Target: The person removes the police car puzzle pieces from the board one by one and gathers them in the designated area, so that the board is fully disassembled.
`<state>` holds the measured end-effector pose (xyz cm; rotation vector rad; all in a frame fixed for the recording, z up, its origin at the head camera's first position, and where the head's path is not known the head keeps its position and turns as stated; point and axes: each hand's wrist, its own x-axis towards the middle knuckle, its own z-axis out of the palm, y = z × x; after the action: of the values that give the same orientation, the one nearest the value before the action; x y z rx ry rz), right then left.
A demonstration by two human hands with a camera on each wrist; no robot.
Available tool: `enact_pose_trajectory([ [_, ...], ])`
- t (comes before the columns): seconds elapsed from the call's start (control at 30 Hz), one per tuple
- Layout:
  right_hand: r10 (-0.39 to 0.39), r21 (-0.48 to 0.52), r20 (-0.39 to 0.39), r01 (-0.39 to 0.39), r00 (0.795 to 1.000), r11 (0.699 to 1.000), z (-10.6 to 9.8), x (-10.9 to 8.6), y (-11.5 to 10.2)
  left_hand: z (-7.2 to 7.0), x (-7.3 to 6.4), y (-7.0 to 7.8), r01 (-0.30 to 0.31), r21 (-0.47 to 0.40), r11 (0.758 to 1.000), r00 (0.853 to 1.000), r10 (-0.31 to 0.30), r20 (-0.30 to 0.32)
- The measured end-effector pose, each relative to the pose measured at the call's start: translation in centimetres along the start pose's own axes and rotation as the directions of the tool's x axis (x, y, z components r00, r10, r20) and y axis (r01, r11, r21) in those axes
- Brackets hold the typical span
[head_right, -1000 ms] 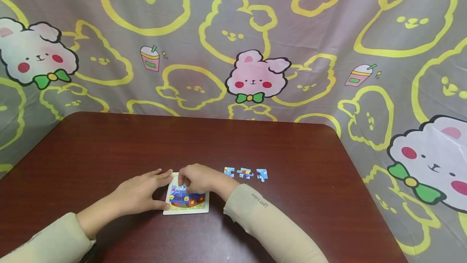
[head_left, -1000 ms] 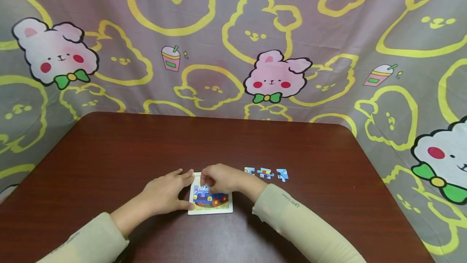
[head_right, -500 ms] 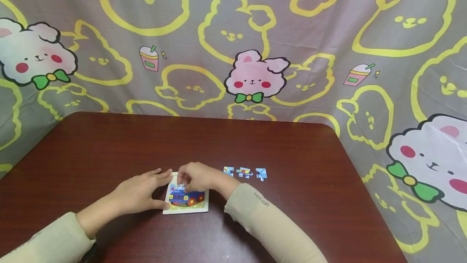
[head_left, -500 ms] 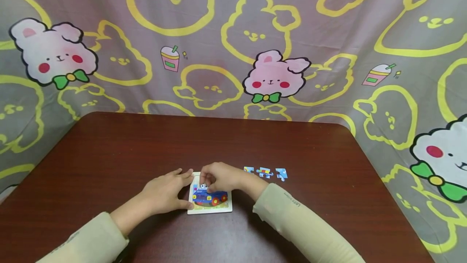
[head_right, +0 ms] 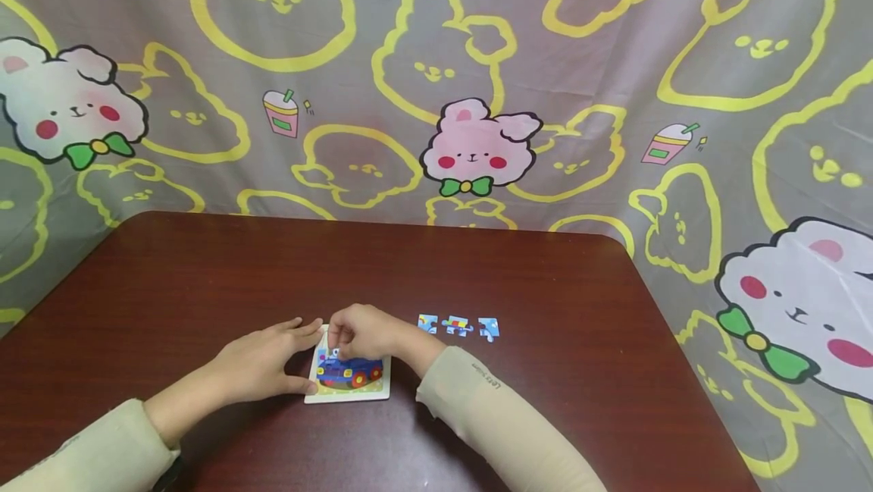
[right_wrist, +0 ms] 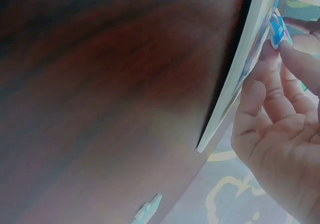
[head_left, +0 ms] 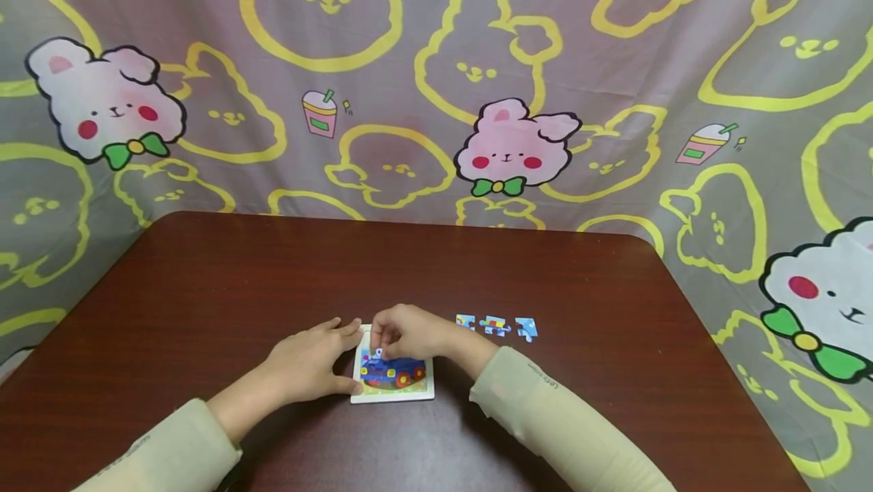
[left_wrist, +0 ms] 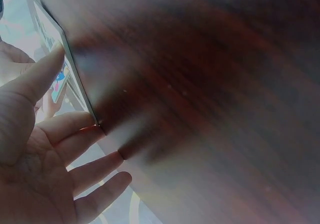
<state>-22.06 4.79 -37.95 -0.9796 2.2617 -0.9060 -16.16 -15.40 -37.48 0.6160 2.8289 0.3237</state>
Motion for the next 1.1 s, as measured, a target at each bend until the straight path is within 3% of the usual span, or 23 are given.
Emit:
enact_pose_trajectory([
  [0.83, -0.004, 0.018, -0.036, 0.004, 0.999, 1.0, -0.1, -0.5, 0.1, -0.1, 0.0, 0.2, -0.003, 0.011, 1.0, 1.0, 0.003, -0.008],
  [1.1, -0.009, 0.092, -0.061, 0.014, 0.998, 0.996, -0.7, -1.5, 0.3, 0.1, 0.1, 0.1, 0.002, 0.002, 1.0, 1.0, -0.002, 0.006],
])
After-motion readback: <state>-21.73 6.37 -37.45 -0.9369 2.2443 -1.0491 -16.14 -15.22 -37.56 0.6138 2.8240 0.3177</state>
